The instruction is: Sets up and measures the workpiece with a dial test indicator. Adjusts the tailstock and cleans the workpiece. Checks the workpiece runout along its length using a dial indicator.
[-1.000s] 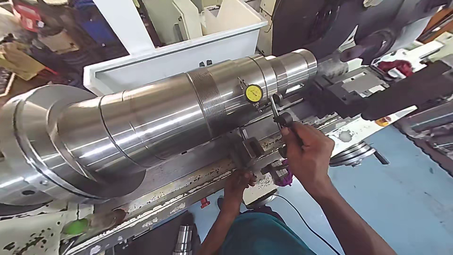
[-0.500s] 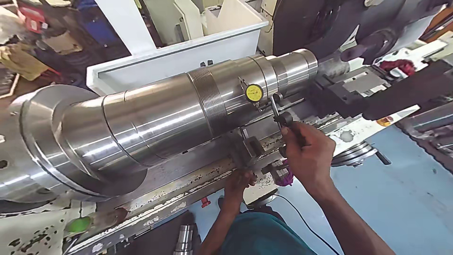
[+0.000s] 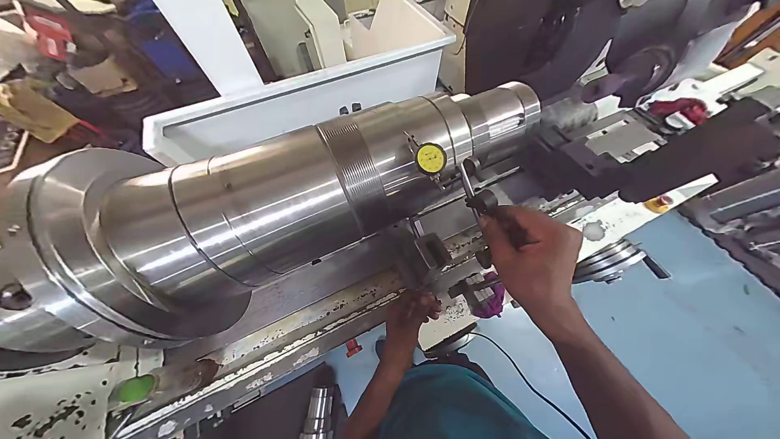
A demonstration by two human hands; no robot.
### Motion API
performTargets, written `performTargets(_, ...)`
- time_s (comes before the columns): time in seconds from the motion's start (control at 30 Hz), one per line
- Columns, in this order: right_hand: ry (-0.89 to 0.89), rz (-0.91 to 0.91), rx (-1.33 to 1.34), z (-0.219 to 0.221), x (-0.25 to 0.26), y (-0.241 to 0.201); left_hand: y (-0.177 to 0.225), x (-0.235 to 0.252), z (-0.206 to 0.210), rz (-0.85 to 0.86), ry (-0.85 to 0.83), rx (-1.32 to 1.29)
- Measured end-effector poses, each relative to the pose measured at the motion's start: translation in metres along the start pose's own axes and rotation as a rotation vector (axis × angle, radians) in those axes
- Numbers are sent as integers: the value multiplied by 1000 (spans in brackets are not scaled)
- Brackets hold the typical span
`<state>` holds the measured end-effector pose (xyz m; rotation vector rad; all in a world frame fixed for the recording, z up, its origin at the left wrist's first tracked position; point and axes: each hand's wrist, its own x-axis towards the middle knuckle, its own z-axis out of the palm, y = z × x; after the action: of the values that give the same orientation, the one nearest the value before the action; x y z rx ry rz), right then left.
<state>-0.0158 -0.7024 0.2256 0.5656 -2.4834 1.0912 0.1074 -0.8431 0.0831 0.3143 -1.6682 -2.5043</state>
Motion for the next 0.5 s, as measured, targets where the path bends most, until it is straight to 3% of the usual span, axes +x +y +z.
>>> performTargets(0.37,26,26,-26,2,-2,-1,-1,-1,-4,10,-13,2)
performTargets(0.5,51,-44,-23,6,-2,3,-1,-1,-4,7,-9,2)
